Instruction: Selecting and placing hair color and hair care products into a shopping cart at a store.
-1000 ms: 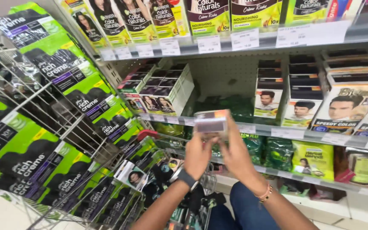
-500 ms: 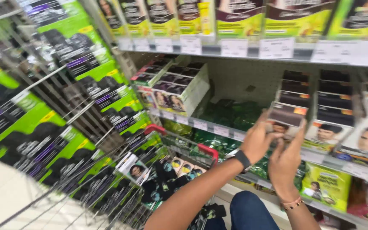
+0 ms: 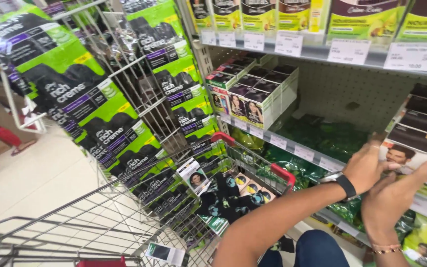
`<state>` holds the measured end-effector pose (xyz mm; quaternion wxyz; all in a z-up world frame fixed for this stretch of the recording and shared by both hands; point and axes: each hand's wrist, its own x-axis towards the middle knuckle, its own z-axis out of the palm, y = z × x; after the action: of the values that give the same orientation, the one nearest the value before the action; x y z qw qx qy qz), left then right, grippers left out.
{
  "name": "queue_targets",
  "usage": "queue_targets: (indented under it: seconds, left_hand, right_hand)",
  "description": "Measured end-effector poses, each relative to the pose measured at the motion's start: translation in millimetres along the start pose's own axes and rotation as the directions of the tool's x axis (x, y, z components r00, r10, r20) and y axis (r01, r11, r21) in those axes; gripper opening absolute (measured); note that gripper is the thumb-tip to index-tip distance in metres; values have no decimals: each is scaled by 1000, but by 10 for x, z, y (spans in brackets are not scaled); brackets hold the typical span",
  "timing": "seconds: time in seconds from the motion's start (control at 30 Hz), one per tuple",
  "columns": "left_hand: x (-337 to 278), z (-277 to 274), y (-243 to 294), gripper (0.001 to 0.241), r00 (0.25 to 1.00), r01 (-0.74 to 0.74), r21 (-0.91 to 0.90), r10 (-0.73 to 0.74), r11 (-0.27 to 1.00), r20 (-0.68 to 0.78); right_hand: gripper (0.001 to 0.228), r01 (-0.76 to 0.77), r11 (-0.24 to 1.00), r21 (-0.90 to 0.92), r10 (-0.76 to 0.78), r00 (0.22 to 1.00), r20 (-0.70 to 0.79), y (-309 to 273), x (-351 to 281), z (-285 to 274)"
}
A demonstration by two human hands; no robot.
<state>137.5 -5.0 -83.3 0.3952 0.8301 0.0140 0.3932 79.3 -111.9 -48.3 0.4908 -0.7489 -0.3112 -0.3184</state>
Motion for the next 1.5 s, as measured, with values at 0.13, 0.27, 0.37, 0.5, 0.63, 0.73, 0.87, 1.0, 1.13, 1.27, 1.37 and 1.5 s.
queue_targets:
  seconds: [0.13, 0.27, 0.37, 0.5, 0.63, 0.73, 0.87, 1.0, 1.13, 1.27, 1.37, 1.5]
  left_hand:
    - [-84, -87, 132, 70, 998, -42, 2, 42, 999, -38]
    - [-258, -212, 12, 79, 997, -56, 11, 56, 998, -51]
    - [-567, -639, -23, 76, 995, -82, 81, 86, 993, -43]
    - [-1094, -1688, 259, 58, 998, -40, 148, 47, 988, -40]
    - [-1630, -2635, 512, 59, 981, 160, 204, -132, 966, -142]
    - [-2052, -3146, 443, 58, 958, 261, 324, -202, 909, -204]
    - [-2631, -3512, 315, 51, 931, 364, 420, -314, 831, -186]
    - [-3029, -3544, 55, 58, 791, 589, 480, -585, 651, -178]
    - [-3308, -3421, -207, 68, 725, 595, 623, -674, 508, -144]
    - [-3368, -3309, 49, 68, 606, 676, 601, -786, 427, -124]
    - [-3369, -3266, 174, 84, 521, 697, 628, -846, 346, -112]
    - [-3649, -3066, -174, 94, 354, 673, 676, -933, 299, 60]
  right_hand:
    - [68, 26, 1000, -12, -26, 999, 20, 33, -157, 60]
    - [75, 92, 995, 26, -92, 996, 16, -227, -381, 125]
    - [79, 158, 983, 91, -163, 985, 50, -511, -507, 185]
    - [72, 195, 917, 348, -299, 913, 278, -1054, -515, 294]
    - [78, 175, 864, 472, -425, 757, 496, -1558, -524, 475]
    - [73, 239, 811, 533, -559, 582, 590, -1808, -578, 718]
    - [65, 357, 765, 536, -628, 229, 744, -1955, -780, 1179]
    - [68, 514, 698, 499, -521, -113, 846, -1908, -1121, 1774]
    - [70, 525, 695, 491, -393, -295, 871, -1884, -1244, 1982]
    - [74, 529, 701, 479, -270, -425, 864, -1795, -1361, 2040]
    - [77, 545, 684, 485, -248, -452, 857, -1822, -1365, 2021]
    - [80, 539, 679, 500, -273, -447, 852, -1807, -1372, 2023]
